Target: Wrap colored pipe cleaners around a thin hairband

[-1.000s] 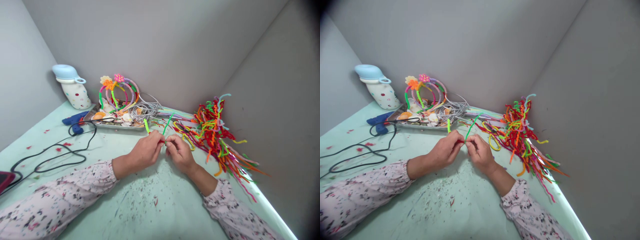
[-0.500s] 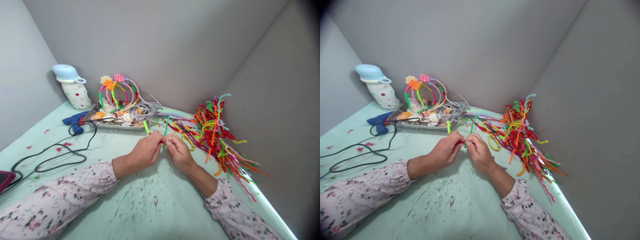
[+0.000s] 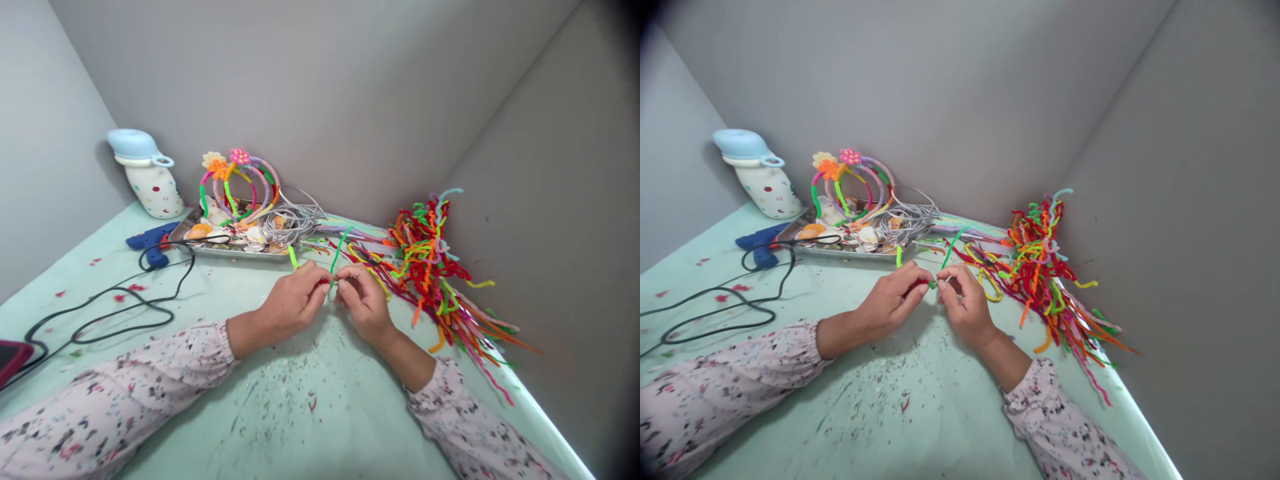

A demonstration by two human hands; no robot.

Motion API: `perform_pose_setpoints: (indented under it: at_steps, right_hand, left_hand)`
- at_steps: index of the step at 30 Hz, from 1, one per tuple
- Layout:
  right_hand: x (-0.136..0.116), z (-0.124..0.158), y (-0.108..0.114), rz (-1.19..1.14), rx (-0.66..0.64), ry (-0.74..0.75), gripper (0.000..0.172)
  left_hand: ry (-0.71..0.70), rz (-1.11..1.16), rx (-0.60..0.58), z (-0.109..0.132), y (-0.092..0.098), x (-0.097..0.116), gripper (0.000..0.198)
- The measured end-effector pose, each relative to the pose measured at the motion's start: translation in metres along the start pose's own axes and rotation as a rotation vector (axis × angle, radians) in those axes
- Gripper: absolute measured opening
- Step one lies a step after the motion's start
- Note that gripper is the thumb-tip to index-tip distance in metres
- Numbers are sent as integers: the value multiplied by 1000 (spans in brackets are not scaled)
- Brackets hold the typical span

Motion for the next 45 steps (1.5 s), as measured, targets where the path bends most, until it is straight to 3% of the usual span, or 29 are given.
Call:
perform_pose_setpoints:
  at_steps: [11, 33, 45]
  right_hand:
    - [-2, 0, 4, 158, 1, 74, 5]
    - [-2, -1, 4, 197, 30, 117, 4]
    - [-8, -2, 4, 293, 105, 231, 13]
  left_hand:
    - [56, -2, 14, -3, 0, -3, 18]
    - [90, 88, 7, -6, 2, -4, 18]
    - [144, 243, 14, -7, 2, -6, 19]
Point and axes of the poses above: each hand's wrist, its own z-axis away from the middle knuckle, its own y-axis out of the back of the hand, x = y × z, the point moved 3 cm from there along -z, towards the middle knuckle, and after that the axes turned 12 degrees about z, right-handed, at the moved point
